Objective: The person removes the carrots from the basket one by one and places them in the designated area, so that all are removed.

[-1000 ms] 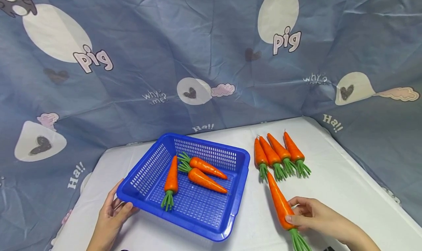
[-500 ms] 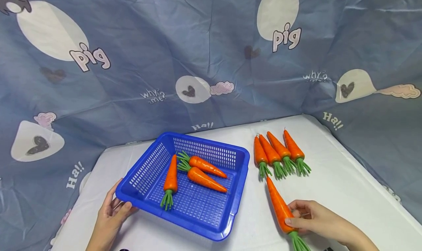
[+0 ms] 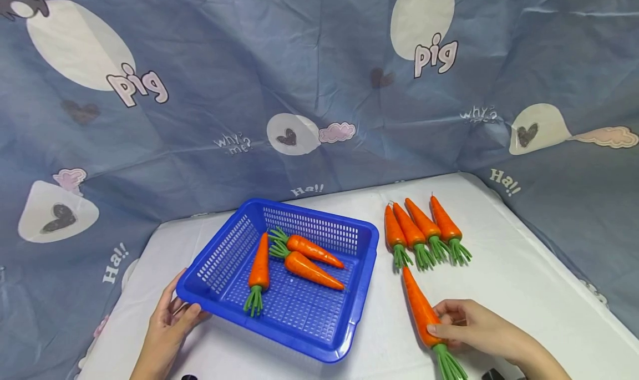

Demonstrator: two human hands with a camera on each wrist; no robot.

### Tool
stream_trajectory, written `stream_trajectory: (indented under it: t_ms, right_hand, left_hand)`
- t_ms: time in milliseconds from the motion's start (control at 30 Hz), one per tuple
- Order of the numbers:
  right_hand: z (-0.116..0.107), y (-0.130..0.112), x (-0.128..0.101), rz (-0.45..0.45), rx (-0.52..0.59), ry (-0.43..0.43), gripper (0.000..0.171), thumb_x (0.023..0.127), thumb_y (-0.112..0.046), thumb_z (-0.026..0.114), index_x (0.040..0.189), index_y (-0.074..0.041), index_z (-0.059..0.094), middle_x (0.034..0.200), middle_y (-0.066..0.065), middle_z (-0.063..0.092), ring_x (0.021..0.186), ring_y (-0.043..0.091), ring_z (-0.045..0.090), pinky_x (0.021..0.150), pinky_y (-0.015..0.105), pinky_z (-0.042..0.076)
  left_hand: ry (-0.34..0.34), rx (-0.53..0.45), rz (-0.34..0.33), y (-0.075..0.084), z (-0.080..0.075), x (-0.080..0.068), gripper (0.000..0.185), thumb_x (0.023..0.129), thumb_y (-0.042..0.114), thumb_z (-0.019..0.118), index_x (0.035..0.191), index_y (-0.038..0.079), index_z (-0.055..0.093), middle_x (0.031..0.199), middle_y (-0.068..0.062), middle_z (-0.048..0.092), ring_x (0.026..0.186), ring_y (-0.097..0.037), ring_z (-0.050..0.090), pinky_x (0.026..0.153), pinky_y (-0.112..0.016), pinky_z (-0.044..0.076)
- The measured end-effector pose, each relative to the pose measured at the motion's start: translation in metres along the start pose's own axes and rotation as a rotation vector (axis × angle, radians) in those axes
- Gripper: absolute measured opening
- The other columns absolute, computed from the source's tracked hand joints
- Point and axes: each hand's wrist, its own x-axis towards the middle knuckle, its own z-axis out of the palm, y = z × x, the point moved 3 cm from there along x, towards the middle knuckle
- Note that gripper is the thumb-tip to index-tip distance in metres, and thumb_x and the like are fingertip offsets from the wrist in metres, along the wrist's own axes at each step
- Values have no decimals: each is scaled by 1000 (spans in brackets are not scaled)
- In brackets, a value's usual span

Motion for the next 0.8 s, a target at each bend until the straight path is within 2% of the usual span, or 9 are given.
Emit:
stream_trajectory:
  t_ms: [533,800]
  right_hand:
    - [1,-5,4,-22,-21,3,33,106,-33,68,114,-1,63,81,0,58,78,14,62,65,23,52]
    - [4,-6,5,8,-35,29,34,105,-36,71,110,-4,62,81,-1,56,75,15,63,62,29,61]
  left_hand:
    - [13,15,3,1,-1,0,73,108,-5,55,171,18,27,134,16,71,110,-6,76,86,-29,68]
    - [11,7,-1,1,0,-1,73,108,-5,55,171,18,27,133,14,71,109,-7,76,85,-29,68]
